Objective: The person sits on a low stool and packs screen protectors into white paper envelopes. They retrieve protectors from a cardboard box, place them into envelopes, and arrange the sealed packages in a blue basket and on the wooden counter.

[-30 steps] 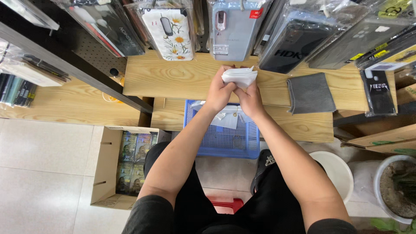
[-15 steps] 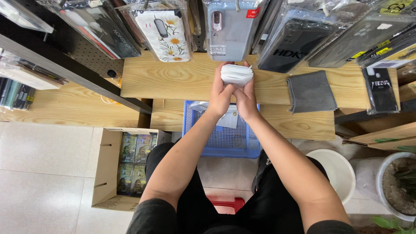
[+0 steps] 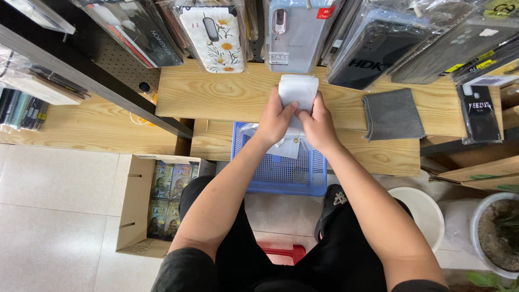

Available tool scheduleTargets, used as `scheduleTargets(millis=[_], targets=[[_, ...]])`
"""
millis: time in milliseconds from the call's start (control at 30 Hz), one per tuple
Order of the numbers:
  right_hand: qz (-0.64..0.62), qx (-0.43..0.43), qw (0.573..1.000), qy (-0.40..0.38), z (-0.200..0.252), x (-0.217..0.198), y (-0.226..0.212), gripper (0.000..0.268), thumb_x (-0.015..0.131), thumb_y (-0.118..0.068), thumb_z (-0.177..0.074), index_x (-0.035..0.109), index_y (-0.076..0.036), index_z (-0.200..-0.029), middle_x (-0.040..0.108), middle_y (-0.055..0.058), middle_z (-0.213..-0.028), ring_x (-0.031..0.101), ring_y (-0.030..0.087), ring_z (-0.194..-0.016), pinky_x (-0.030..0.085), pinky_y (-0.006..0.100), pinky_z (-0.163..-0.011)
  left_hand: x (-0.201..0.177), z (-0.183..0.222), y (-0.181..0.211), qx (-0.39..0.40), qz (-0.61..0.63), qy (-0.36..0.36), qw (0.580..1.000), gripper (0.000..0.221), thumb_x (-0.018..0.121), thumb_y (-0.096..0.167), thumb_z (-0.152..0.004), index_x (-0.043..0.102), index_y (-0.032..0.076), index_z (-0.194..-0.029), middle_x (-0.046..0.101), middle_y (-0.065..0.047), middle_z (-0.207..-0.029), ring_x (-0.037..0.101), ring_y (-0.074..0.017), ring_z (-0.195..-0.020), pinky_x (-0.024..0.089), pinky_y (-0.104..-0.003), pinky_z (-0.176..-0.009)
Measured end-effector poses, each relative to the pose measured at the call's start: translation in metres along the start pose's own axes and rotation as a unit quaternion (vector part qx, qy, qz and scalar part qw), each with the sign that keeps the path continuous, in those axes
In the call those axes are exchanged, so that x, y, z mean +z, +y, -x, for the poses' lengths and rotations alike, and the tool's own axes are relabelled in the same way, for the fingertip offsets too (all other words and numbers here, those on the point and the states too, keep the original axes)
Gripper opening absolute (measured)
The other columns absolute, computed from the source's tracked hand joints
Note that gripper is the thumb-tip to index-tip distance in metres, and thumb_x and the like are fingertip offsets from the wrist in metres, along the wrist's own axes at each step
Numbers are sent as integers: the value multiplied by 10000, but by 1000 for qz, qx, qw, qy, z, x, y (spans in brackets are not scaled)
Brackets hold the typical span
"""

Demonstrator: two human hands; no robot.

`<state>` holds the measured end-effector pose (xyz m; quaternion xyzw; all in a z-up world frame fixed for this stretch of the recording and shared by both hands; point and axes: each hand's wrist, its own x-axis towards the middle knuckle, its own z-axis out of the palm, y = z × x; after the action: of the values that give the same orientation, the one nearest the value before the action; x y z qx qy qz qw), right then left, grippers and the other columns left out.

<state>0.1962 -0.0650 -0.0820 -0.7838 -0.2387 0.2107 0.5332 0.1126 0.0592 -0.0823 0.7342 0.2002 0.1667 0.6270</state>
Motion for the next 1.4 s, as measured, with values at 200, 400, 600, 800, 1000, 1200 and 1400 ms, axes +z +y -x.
scheduleTargets(millis=[200,400,600,800,1000,1200,1400], targets=[[-104,90,989,-59,15,-8,-24,198,737,-184,-844,691,-103,-1019,702,39,-834,689,140,-738,601,297,-623,1,-27,-44,-104,40,25,993,463,711,293,-874,542,104,-1262,667,-109,-1033,634,-244,-1013,484,-418,-898],[-178,126,976,-13,-20,0,17,201,750,-163,-847,688,-67,-1013,673,47,-782,713,165,-640,624,318,-552,0,-31,-49,-140,-5,65,988,704,733,282,-806,446,96,-1421,706,-67,-1150,671,-194,-1102,504,-350,-951],[147,22,987,61,-38,-2,24,236,703,-329,-900,725,-116,-997,693,44,-767,699,246,-821,544,373,-727,-2,-7,20,-130,-44,9,991,889,591,200,-829,110,59,-1562,428,-198,-1503,358,-324,-1430,291,-454,-1200],[253,45,965,57,-24,0,-15,399,689,-453,-874,675,-69,-983,704,137,-883,672,394,-960,531,514,-800,-2,-15,6,-132,-75,6,988,850,536,221,-827,139,64,-1562,385,-242,-1517,326,-350,-1442,252,-448,-1221],[208,98,971,66,-34,0,-9,661,793,-389,-768,606,0,-1268,708,197,-1047,656,375,-1063,531,468,-888,-4,-16,1,-136,-31,5,990,774,487,223,-856,196,146,-1569,338,-215,-1557,322,-323,-1449,247,-439,-1223],[87,45,985,145,-30,-8,24,350,823,-233,-762,732,-72,-1059,715,117,-840,704,272,-882,543,360,-748,-11,-15,-12,-138,-10,18,990,700,471,231,-888,263,178,-1555,343,-179,-1562,312,-299,-1453,245,-444,-1216],[-135,133,980,63,42,-18,-53,183,781,-252,-805,734,-133,-936,636,-33,-741,613,48,-680,525,166,-550,-25,22,26,-167,0,38,985,706,638,403,-853,434,97,-1456,513,-157,-1438,464,-255,-1359,368,-427,-1149]])
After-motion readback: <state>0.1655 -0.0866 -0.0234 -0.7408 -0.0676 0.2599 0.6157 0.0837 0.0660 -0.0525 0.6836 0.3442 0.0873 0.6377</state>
